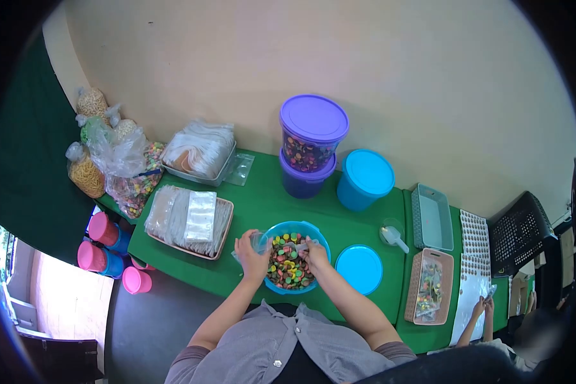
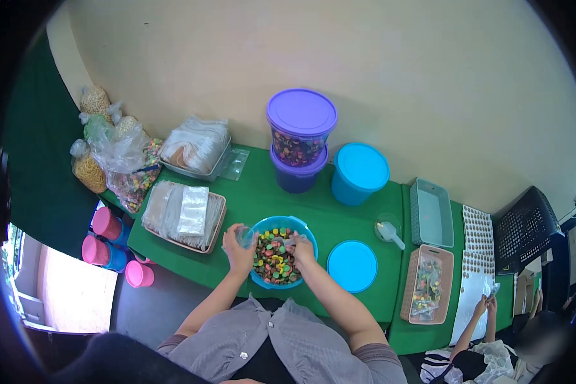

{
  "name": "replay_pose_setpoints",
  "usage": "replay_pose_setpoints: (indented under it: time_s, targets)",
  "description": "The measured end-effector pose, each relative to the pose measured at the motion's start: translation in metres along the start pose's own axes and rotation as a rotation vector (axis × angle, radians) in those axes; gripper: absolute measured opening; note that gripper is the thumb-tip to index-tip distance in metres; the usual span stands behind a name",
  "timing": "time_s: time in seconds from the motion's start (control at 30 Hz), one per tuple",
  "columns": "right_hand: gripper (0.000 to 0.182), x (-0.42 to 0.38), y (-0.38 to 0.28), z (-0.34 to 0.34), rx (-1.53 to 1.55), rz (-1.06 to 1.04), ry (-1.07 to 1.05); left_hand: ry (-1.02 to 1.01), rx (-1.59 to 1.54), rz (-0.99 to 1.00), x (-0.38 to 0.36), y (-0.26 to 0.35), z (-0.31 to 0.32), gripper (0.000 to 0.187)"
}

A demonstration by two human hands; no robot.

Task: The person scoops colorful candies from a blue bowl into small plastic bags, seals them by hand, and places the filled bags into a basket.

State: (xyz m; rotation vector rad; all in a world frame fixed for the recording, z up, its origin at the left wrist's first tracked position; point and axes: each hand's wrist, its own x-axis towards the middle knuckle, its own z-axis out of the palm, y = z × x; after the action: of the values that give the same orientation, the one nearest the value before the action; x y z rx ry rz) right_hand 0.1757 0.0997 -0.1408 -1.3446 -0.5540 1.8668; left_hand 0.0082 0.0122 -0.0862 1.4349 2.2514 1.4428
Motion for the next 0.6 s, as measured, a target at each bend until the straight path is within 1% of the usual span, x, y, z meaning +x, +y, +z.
replay_pose_setpoints:
  time_s: [0.2, 0.27, 0.33, 0.4, 0.47, 0.6]
  targets:
    - [0.025, 0.001, 0.004, -0.002, 0.015, 0.021, 0.040, -0.011, 0.008, -0.028, 0.000, 0.002, -0.001, 0.051]
    - [0.027, 0.003, 0.006, -0.005, 0.015, -0.001, -0.026, -0.011, 0.012, -0.022, 0.000, 0.003, -0.002, 0.049]
    - [0.027, 0.000, 0.009, -0.007, 0.012, -0.019, -0.037, -0.013, 0.010, -0.018, -0.003, 0.003, -0.004, 0.048]
    - [0.027, -0.011, 0.005, -0.006, 0.004, -0.038, -0.048, -0.079, 0.053, 0.078, -0.007, 0.002, -0.007, 0.045]
    - [0.028, -0.024, 0.005, -0.006, -0.073, -0.018, -0.059, -0.092, 0.015, 0.031, -0.020, 0.007, -0.011, 0.044]
    - [0.028, -0.037, 0.011, -0.012, -0.064, 0.018, -0.060, -0.078, -0.066, -0.045, -0.032, 0.012, -0.017, 0.044]
